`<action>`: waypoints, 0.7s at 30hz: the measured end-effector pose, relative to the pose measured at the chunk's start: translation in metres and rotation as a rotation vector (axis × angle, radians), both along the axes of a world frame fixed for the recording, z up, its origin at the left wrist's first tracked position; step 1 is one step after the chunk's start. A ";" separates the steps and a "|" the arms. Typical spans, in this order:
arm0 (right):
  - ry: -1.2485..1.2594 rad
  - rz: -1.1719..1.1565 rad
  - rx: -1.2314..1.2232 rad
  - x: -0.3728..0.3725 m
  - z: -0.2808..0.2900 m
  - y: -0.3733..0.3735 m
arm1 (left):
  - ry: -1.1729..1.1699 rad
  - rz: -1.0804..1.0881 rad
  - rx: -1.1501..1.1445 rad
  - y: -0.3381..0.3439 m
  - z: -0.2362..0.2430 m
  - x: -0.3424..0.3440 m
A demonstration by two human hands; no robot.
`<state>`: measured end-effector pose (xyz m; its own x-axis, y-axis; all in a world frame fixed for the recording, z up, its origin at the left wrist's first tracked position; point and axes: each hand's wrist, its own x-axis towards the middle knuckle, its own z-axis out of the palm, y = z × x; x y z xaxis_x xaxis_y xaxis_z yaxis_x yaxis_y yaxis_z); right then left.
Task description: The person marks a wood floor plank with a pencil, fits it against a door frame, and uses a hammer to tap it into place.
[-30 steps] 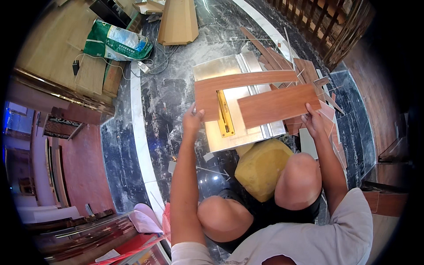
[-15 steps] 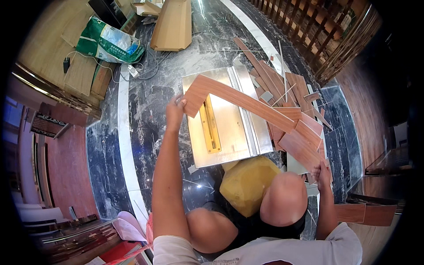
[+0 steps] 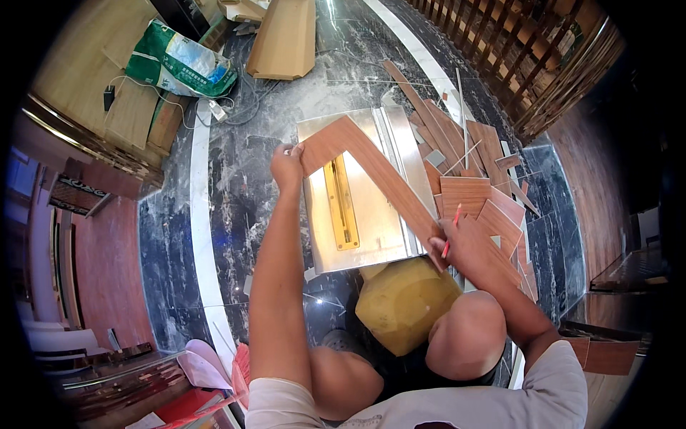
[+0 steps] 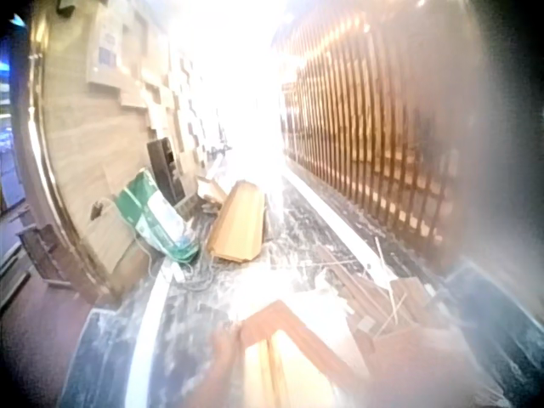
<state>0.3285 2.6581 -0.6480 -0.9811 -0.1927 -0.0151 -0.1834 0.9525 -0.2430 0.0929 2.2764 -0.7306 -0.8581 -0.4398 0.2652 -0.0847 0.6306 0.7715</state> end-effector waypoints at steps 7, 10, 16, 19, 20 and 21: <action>0.046 0.251 -0.126 0.018 -0.004 -0.021 | 0.049 -0.049 0.090 -0.003 -0.012 -0.018; 0.018 0.366 -0.178 0.023 -0.025 -0.026 | 0.075 -0.058 0.075 0.005 -0.013 -0.020; -0.018 0.423 -0.342 0.037 -0.041 -0.035 | 0.038 -0.101 0.100 0.003 -0.012 -0.012; -0.182 0.288 -0.506 0.046 -0.043 -0.042 | 0.085 -0.122 0.035 -0.003 -0.013 -0.007; -0.257 0.232 -0.579 0.050 -0.046 -0.042 | 0.074 -0.124 0.048 -0.002 -0.012 -0.006; -0.333 0.175 -0.651 0.053 -0.048 -0.043 | 0.062 -0.125 0.061 -0.001 -0.011 -0.005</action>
<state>0.3815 2.6153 -0.6958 -0.8990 -0.4166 -0.1352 -0.1371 0.5609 -0.8165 0.0874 2.2758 -0.7412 -0.8900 -0.3470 0.2958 0.0410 0.5852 0.8099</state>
